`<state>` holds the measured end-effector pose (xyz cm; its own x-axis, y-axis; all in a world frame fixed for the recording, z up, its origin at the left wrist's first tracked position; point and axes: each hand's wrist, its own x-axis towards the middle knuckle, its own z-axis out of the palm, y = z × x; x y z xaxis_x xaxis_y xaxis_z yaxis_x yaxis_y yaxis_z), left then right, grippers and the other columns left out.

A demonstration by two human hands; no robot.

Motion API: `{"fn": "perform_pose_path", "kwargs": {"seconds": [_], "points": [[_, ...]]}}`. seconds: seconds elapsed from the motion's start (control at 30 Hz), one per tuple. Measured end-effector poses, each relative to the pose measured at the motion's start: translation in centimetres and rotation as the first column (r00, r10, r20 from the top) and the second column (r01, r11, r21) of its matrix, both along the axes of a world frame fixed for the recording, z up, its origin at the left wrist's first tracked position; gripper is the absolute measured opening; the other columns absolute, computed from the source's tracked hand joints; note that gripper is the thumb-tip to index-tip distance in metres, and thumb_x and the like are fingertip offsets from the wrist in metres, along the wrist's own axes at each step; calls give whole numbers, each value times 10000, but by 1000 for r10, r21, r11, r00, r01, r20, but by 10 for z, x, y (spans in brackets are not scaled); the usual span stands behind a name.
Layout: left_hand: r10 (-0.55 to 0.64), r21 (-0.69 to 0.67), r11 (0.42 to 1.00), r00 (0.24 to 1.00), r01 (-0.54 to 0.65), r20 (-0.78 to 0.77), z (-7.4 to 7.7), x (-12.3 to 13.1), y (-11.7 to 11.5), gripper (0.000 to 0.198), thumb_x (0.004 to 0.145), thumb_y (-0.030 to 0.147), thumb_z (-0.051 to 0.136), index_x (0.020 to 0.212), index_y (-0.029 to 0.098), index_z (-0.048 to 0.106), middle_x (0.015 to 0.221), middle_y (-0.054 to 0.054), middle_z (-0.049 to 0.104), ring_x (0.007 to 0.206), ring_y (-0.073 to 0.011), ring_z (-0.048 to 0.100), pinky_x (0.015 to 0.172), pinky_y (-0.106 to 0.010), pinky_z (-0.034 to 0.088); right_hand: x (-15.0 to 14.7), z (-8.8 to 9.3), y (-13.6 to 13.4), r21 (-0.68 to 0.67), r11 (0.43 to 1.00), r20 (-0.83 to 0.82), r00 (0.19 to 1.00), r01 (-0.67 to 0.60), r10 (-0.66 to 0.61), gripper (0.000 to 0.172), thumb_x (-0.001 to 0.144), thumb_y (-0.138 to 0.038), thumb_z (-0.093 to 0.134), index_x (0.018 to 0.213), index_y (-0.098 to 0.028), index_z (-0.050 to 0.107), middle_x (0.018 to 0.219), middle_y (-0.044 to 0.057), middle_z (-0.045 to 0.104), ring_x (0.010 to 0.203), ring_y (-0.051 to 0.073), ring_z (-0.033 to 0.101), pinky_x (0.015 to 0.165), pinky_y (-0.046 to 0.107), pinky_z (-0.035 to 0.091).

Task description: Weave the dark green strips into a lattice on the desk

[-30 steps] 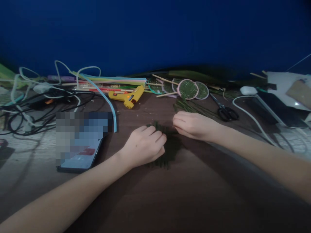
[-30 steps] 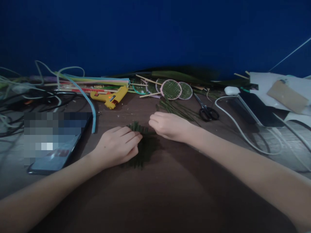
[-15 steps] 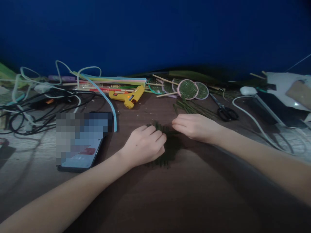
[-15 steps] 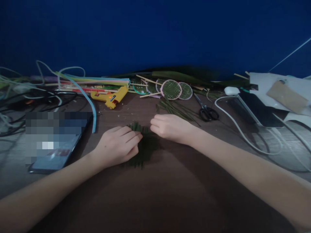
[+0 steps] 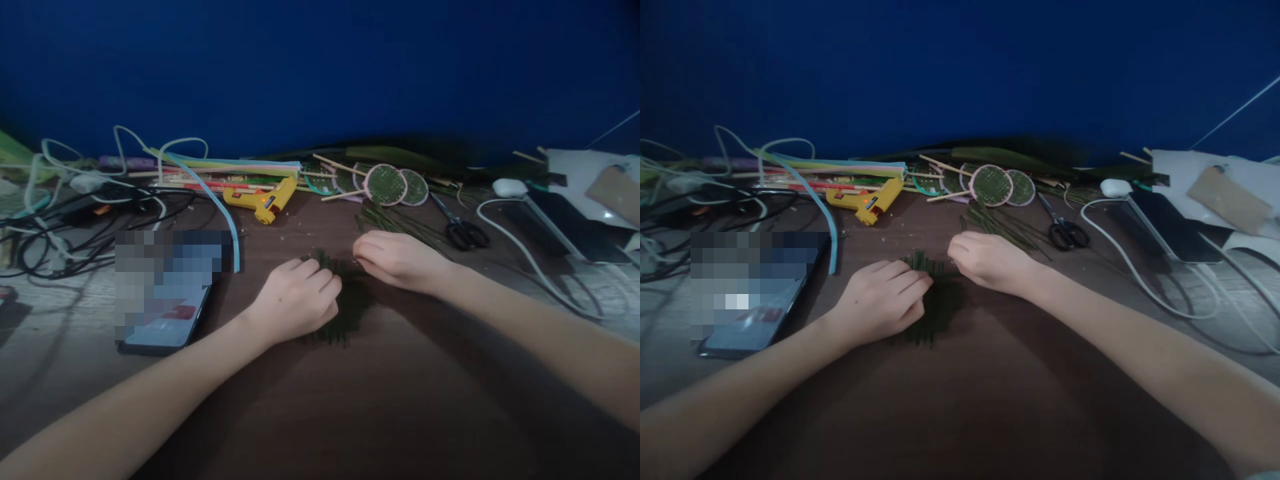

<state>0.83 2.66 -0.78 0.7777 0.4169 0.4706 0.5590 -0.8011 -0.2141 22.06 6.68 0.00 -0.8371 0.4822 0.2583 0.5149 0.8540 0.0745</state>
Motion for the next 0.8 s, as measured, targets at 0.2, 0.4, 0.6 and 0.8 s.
{"fn": "perform_pose_path", "kwargs": {"seconds": [0.2, 0.4, 0.6, 0.8], "points": [[0, 2, 1000, 1000, 0, 5, 0, 0, 0, 198, 796, 167, 453, 786, 150, 650, 653, -27, 631, 643, -153, 563, 547, -271, 432, 2, 4, 6, -136, 991, -73, 997, -2, -8, 229, 885, -165, 401, 834, -129, 622, 863, 92, 661, 785, 182, 592, 700, 300, 479], [-1, 0, 1000, 1000, 1, 3, 0, 0, 0, 203, 802, 175, 451, 763, 153, 649, 646, -24, 631, 640, -155, 569, 549, -275, 432, 5, 7, 2, -63, 995, 66, 994, -81, 85, 252, 856, -77, 388, 899, -108, 634, 953, 113, 660, 847, 196, 578, 707, 313, 484], [-2, 19, 1000, 1000, 2, 3, -1, 0, 0, 199, 797, 177, 454, 769, 148, 648, 656, -27, 636, 634, -155, 563, 536, -277, 426, 2, 8, 3, -25, 993, 212, 971, -112, 115, 279, 795, 7, 368, 839, -117, 613, 884, 114, 638, 802, 192, 534, 642, 300, 455], [-2, 16, 1000, 1000, 2, 6, -1, 1, 0, 207, 795, 166, 448, 763, 151, 652, 646, -25, 628, 624, -161, 561, 516, -287, 428, 1, 4, 1, 24, 991, 194, 973, -133, 126, 265, 820, -26, 349, 807, -115, 599, 848, 119, 626, 761, 199, 512, 608, 303, 440]]}}
